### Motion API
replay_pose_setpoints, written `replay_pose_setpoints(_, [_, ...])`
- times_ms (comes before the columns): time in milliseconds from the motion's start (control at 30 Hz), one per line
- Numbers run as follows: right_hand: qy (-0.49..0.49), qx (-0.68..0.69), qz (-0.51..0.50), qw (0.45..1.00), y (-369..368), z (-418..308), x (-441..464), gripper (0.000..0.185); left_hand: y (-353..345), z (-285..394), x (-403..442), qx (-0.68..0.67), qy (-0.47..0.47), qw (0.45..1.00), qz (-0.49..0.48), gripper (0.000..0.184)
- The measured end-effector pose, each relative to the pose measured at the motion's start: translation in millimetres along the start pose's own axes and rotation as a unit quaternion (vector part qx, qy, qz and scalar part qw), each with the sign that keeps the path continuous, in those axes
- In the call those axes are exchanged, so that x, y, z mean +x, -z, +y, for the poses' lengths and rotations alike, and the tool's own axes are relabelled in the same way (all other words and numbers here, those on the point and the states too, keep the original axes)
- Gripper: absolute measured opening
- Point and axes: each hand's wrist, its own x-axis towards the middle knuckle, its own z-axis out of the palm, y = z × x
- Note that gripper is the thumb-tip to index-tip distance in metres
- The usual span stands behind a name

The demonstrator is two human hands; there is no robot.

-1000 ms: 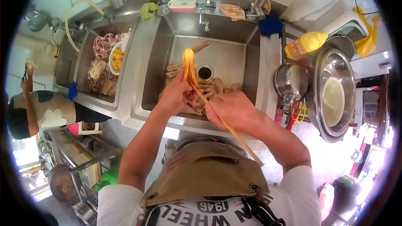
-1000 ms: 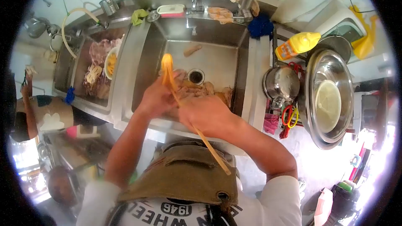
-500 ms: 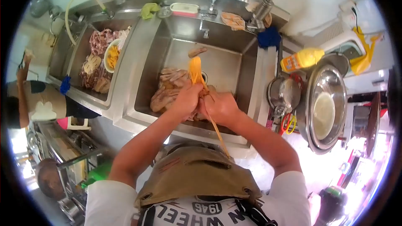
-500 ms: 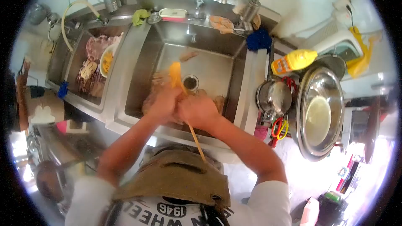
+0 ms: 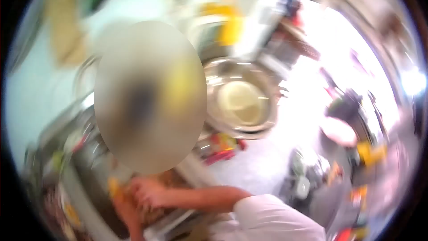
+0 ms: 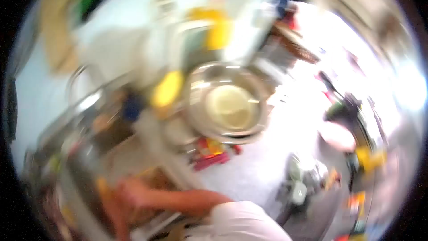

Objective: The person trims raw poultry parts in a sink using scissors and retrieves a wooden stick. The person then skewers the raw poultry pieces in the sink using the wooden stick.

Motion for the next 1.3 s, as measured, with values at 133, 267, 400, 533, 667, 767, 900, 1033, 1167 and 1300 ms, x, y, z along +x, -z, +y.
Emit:
replay_pose_setpoints(133, [-0.038,0.053,0.117,0.991,-12,-24,10,0.026,20,-14,-8,-0.129,0.119,0.980,-0.096,0.056])
replay_pose_setpoints(267, [0.102,-0.130,0.173,0.971,-15,-7,31,0.026,35,6,3,-0.079,0.156,0.977,-0.122,0.058])
replay_pose_setpoints(400, [0.112,-0.707,0.032,0.698,-46,-10,-26,0.025,9,-96,5,-0.486,0.227,0.836,-0.117,0.033])
replay_pose_setpoints(533, [0.075,-0.904,0.026,0.420,-81,-23,-63,0.028,20,-30,5,-0.540,0.283,0.786,-0.101,0.012])
replay_pose_setpoints(667, [0.322,-0.832,-0.034,0.450,-79,-23,-79,0.022,29,-30,5,-0.274,0.020,0.956,-0.104,0.029])
replay_pose_setpoints(767, [0.373,-0.759,-0.016,0.533,-65,-29,-58,0.018,25,-39,2,-0.196,-0.022,0.976,-0.093,0.033])
replay_pose_setpoints(900, [0.294,-0.861,-0.038,0.414,-89,-14,-54,0.018,50,-30,2,-0.344,0.154,0.920,-0.111,0.032])
replay_pose_setpoints(1033, [0.324,-0.868,-0.023,0.376,-80,-12,-28,0.021,40,-24,1,-0.392,0.181,0.899,-0.077,0.030])
replay_pose_setpoints(1167, [0.364,-0.832,-0.075,0.412,-93,-6,-43,0.020,51,-11,1,-0.525,0.293,0.798,-0.039,0.030])
replay_pose_setpoints(1300, [0.285,-0.863,-0.102,0.405,-62,-13,-17,0.019,51,-50,-15,-0.278,0.128,0.943,-0.132,0.033])
